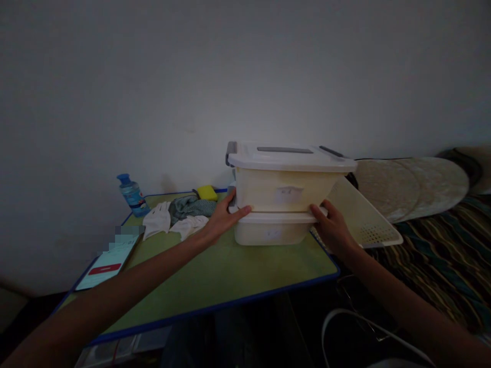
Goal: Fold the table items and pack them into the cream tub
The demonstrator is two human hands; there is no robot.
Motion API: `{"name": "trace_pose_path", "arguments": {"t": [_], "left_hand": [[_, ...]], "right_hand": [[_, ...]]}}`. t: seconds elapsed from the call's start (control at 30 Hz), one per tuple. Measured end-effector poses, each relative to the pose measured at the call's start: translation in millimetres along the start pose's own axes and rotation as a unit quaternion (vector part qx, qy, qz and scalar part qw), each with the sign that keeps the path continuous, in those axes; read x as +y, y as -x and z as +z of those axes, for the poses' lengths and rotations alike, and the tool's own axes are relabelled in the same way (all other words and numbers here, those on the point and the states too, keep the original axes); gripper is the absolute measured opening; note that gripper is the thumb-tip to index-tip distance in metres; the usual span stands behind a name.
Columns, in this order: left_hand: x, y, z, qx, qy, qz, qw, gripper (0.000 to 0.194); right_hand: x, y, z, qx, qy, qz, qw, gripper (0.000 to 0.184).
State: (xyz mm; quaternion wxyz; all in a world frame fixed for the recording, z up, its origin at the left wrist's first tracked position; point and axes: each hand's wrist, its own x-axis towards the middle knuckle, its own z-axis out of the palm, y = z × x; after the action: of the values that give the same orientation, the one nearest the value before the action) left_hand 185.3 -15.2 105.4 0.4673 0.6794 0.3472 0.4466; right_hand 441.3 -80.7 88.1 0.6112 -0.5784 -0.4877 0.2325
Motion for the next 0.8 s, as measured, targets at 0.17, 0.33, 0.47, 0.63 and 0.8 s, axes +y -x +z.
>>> {"name": "trace_pose_path", "arguments": {"t": [0.17, 0.33, 0.47, 0.63, 0.8], "left_hand": [[25.1, -9.7, -2.9, 0.01, 0.018, 0.034, 0.999, 0.062], [58.7, -29.5, -8.7, 0.005, 0.046, 0.057, 0.997, 0.059], [83.6, -51.8, -13.5, 0.006, 0.078, 0.057, 0.995, 0.052], [88.6, -81.1, -17.6, 0.009, 0.09, 0.041, 0.995, 0.049], [70.2, -104.6, -21.0, 0.017, 0.084, 0.029, 0.996, 0.047]], "right_hand": [[-33.5, -11.6, -2.3, 0.011, -0.064, 0.008, 0.998, 0.041], [-65.2, -39.5, -5.4, 0.0, -0.128, -0.023, 0.991, 0.031], [-89.7, -72.9, -6.5, -0.023, -0.148, -0.043, 0.988, 0.037], [-98.1, -111.2, 0.7, -0.042, -0.117, -0.048, 0.991, 0.044], [-81.8, -133.5, 15.2, -0.041, -0.114, -0.04, 0.992, 0.043]]}}
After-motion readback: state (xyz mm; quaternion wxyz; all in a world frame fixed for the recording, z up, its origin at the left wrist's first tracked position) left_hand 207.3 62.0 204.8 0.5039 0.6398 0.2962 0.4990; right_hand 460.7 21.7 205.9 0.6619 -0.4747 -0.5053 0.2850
